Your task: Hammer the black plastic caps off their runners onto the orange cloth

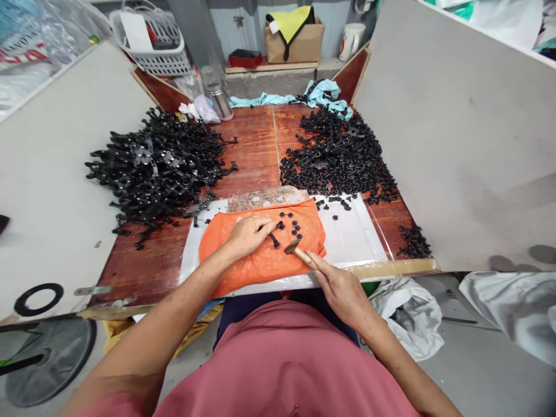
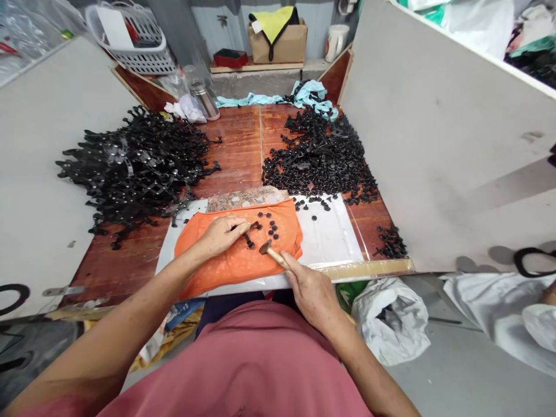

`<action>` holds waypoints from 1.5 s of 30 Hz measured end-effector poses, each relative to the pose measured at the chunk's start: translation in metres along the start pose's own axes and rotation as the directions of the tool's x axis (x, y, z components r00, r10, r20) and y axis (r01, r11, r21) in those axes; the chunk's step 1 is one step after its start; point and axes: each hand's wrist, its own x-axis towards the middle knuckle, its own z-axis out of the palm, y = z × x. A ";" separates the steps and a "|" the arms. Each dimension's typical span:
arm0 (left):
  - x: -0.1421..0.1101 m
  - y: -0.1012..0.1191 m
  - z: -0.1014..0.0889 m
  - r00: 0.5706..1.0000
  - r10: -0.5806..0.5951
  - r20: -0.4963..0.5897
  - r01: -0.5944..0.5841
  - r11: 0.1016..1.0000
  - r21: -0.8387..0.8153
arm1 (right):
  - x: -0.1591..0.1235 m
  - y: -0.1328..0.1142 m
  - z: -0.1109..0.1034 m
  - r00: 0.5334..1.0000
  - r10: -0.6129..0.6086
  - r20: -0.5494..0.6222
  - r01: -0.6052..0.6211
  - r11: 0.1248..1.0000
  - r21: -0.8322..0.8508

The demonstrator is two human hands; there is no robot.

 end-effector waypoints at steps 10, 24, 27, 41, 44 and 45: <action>0.000 0.002 0.001 1.000 0.020 0.017 -0.022 0.994 0.108 | 0.009 -0.002 -0.020 0.999 -0.034 -0.007 0.033 0.995 -0.096; -0.003 -0.001 0.002 0.999 0.011 0.043 -0.014 0.997 0.072 | 0.053 -0.016 -0.031 0.990 -0.086 -0.115 0.044 0.946 -0.322; -0.004 -0.001 0.003 0.999 0.017 0.027 -0.020 0.995 0.100 | 0.048 -0.016 -0.033 0.941 -0.161 -0.298 0.106 0.976 -0.192; -0.006 -0.003 0.001 0.997 0.067 -0.027 -0.067 0.998 0.021 | 0.046 -0.017 -0.038 0.964 -0.129 -0.232 0.133 0.991 -0.001; -0.006 -0.002 0.003 0.998 0.060 -0.025 -0.058 0.996 0.067 | 0.044 -0.015 -0.036 0.971 -0.105 -0.215 0.109 0.994 0.005; -0.006 -0.001 0.004 0.998 0.054 -0.025 -0.052 0.995 0.087 | 0.043 -0.014 -0.035 0.972 -0.102 -0.211 0.105 0.994 0.001</action>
